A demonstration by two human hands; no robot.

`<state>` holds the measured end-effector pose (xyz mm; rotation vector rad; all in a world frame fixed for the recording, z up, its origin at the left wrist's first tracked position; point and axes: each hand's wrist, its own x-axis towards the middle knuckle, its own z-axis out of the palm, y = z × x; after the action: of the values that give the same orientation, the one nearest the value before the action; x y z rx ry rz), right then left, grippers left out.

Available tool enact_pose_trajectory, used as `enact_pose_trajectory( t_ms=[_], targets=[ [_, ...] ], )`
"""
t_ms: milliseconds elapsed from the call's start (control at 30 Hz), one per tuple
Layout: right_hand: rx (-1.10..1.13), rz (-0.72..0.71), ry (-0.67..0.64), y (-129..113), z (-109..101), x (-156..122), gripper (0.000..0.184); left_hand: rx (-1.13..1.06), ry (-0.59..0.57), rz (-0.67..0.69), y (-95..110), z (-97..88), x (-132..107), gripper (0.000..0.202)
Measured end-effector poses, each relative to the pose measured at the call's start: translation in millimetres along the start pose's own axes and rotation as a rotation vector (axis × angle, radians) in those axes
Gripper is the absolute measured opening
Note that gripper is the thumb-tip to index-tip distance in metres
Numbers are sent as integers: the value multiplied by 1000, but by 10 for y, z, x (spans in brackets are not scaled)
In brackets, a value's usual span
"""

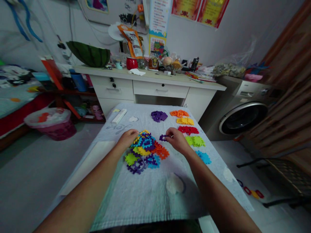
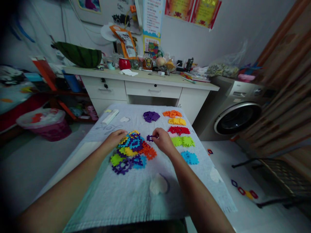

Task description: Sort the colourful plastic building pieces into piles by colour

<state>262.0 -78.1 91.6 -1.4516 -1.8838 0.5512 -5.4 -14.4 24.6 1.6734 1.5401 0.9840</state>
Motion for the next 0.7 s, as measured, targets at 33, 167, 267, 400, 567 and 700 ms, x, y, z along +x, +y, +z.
enact_pose_trajectory(
  t_ms=[33, 167, 267, 400, 567, 700],
  targets=[
    [-52, -8, 62, 6, 53, 95, 12, 6, 17, 4, 4, 2, -35, 35],
    [-202, 11, 165, 137, 305, 345, 15, 59, 110, 48, 14, 27, -235, 32],
    [-246, -3, 16, 288, 420, 366, 16, 115, 142, 127, 22, 40, -375, 36],
    [-310, 14, -74, 443, 414, 325, 22, 50, 84, 147, 17, 34, -443, 41],
    [-414, 65, -133, 529, 353, 351, 48, 1, 72, 145, -27, 18, -423, 39],
    [-363, 70, -189, 535, 341, 486, 49, -18, 59, 196, -66, 13, -417, 37]
  ],
)
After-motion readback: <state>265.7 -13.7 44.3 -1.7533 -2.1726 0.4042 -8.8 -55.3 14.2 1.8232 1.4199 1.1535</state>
